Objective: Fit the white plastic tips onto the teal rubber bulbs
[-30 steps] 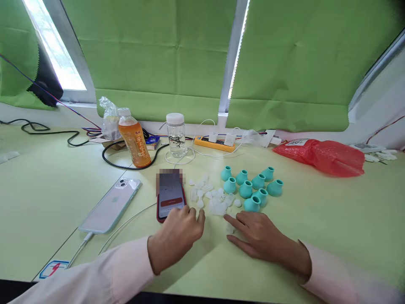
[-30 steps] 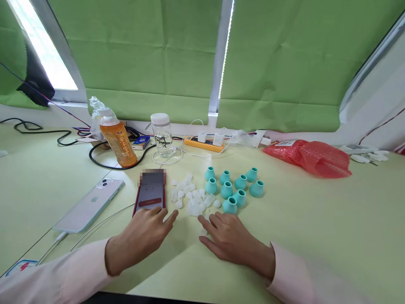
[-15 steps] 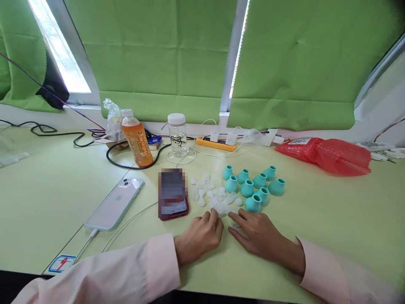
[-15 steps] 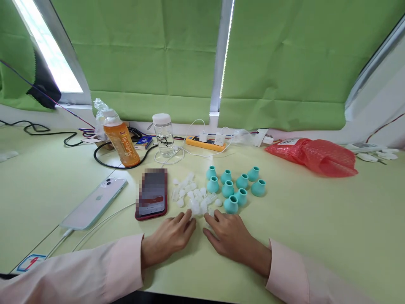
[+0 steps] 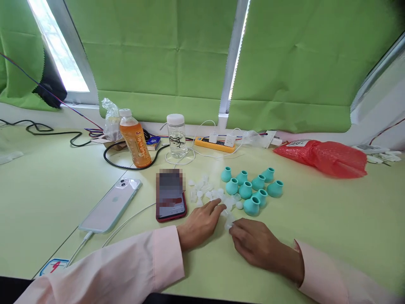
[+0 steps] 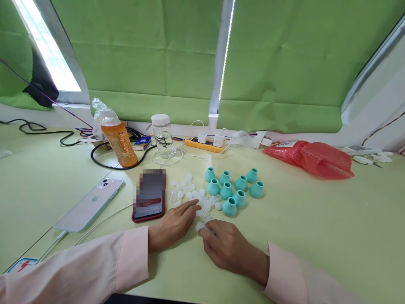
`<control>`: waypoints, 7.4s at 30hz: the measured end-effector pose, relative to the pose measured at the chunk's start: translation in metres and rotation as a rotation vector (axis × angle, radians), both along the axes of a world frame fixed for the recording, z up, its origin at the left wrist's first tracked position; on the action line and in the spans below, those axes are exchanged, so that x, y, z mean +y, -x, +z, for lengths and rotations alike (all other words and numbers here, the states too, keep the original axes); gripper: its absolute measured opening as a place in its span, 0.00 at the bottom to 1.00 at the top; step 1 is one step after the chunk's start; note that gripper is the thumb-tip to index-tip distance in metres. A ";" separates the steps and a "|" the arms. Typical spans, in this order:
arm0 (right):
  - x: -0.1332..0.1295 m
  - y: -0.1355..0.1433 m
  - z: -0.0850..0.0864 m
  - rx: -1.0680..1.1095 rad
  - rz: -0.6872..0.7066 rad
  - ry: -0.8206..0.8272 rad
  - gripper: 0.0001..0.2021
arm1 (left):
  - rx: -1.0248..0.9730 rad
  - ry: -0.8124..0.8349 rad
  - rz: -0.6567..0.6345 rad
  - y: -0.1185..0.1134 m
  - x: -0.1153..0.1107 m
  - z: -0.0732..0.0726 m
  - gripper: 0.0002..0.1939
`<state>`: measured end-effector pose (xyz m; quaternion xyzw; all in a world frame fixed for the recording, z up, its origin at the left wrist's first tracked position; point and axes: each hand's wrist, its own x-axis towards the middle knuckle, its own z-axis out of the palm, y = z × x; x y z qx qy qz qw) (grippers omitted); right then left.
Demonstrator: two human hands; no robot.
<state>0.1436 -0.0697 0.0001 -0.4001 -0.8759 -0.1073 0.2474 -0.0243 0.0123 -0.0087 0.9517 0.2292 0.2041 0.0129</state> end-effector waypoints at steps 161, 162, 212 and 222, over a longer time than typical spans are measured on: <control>0.001 -0.021 0.006 0.220 -0.180 0.072 0.08 | -0.722 1.551 -0.068 -0.008 -0.018 0.030 0.10; 0.001 -0.020 0.006 0.215 -0.181 0.084 0.08 | -0.726 1.535 -0.060 -0.007 -0.019 0.030 0.10; 0.004 -0.015 0.019 1.220 -0.160 0.779 0.08 | -0.351 0.145 0.046 0.001 0.008 0.043 0.13; 0.002 -0.011 0.022 1.119 -0.205 0.729 0.10 | 0.166 -0.542 -0.059 -0.012 0.011 0.017 0.14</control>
